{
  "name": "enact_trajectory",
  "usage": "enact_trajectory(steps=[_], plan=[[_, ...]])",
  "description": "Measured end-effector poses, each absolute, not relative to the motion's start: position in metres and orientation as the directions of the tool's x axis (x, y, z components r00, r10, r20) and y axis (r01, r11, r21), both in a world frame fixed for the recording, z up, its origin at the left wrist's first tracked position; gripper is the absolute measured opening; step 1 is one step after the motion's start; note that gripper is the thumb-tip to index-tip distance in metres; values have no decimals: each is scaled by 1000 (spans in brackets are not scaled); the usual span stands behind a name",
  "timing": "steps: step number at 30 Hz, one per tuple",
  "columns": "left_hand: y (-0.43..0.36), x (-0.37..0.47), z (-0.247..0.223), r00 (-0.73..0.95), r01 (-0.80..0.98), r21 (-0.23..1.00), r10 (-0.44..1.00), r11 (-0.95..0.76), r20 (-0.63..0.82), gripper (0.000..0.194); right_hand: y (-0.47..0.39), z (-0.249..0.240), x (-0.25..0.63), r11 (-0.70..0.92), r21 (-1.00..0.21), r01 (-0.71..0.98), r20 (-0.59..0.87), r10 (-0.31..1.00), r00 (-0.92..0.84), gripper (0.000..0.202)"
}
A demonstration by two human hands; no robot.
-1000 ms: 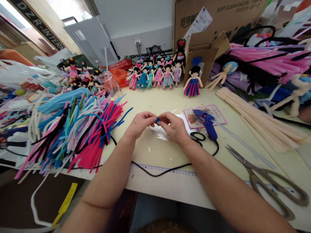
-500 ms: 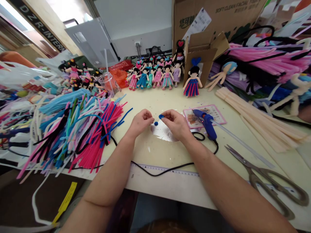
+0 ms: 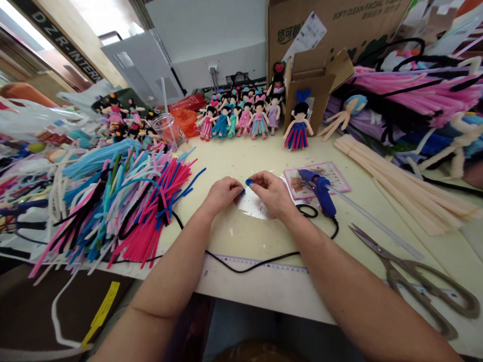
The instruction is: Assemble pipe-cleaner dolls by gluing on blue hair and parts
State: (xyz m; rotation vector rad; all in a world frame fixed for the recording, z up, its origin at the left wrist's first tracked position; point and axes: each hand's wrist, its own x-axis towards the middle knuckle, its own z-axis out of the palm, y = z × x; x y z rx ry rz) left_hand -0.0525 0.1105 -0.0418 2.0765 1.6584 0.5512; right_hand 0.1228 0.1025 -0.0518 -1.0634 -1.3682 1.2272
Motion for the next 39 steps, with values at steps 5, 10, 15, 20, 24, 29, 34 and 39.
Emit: enact_trajectory(steps=[5,10,15,20,24,29,34,39], plan=[[111,-52,-39,160,787,612,984,-75,-85,22,102,-52,123,93,-995,20,89,985,-150,22],[112,-50,-39,42,845,534,996,7,-79,14,102,-51,123,76,-996,49,67,983,-171,21],[113,-52,-43,19,834,552,1000,-4,-21,11,102,-51,123,77,-995,65,65,983,-170,22],[112,-54,-40,57,797,603,998,-29,-27,19,102,-52,123,69,-996,60,58,984,-171,22],[113,-57,-37,20,766,643,1000,-7,-14,23,102,-53,123,66,-996,56,56,985,-166,22],[114,-65,-32,-90,635,772,995,23,45,16,103,-55,124,86,-995,60,75,984,-162,21],[108,-63,-20,-66,402,915,995,-44,76,20,99,-50,122,172,-980,103,155,976,-153,18],[97,-50,-12,141,233,972,989,20,-54,26,89,-39,118,297,-938,180,270,949,-162,15]])
